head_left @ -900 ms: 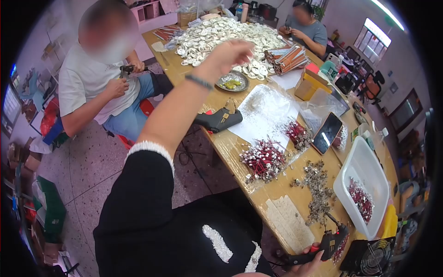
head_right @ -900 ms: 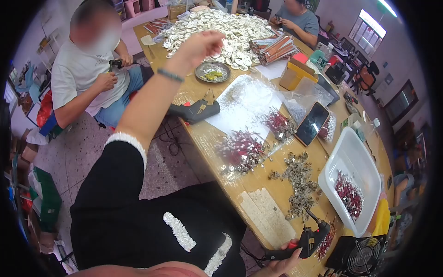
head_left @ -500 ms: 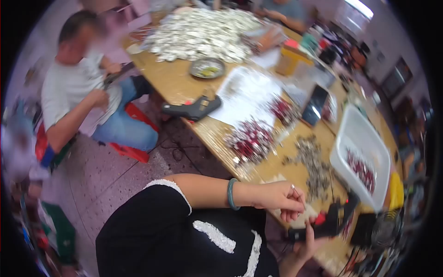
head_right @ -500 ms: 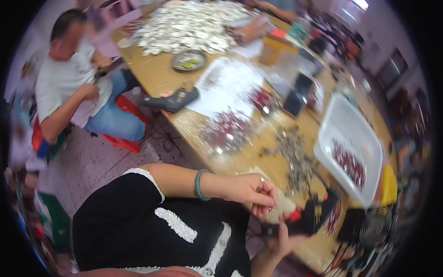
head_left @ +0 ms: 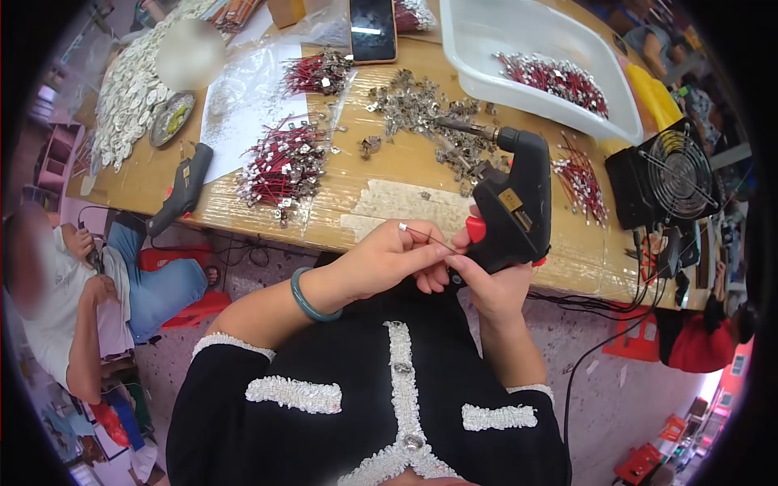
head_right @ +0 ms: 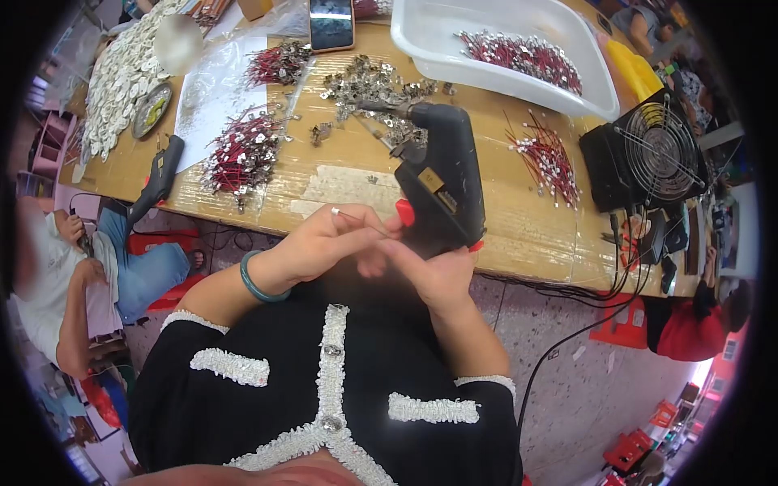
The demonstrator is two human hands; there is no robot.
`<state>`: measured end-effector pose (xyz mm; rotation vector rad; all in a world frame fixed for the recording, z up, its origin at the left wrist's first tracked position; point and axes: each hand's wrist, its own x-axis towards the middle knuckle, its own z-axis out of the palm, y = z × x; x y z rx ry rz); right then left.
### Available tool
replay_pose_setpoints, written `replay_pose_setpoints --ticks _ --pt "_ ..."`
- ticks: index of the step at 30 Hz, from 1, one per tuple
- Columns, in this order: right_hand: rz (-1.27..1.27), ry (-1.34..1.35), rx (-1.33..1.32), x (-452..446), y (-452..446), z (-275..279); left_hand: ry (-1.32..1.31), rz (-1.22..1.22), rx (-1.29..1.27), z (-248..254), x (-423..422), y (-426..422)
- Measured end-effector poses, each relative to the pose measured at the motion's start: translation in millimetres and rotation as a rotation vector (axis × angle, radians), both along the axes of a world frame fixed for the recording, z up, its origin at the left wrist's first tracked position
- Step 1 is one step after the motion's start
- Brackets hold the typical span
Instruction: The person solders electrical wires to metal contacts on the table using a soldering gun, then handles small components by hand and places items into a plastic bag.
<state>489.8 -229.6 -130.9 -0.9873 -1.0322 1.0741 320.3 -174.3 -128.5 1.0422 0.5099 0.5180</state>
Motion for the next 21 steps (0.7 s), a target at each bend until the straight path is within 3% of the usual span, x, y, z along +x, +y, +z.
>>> replay_pose_setpoints --ticks 6,9,12,16,21 --pt "0.041 -0.063 -0.027 -0.7 -2.4 -1.1 0.242 -0.068 0.039 13.9 -13.9 -2.3" --pt "0.009 -0.103 -0.059 -3.0 -3.2 -0.4 0.428 0.203 0.665 26.5 -26.5 0.8" --pt "0.010 -0.126 -0.158 -1.8 -3.1 1.5 0.384 0.265 1.015 31.1 -31.6 12.8" --pt "0.004 -0.067 -0.178 -10.5 1.7 1.0 0.367 0.230 1.227 12.4 -28.3 17.1" --pt "-0.070 -0.049 -0.140 -8.8 1.1 -2.2 0.405 0.143 1.143 14.5 -26.4 32.3"
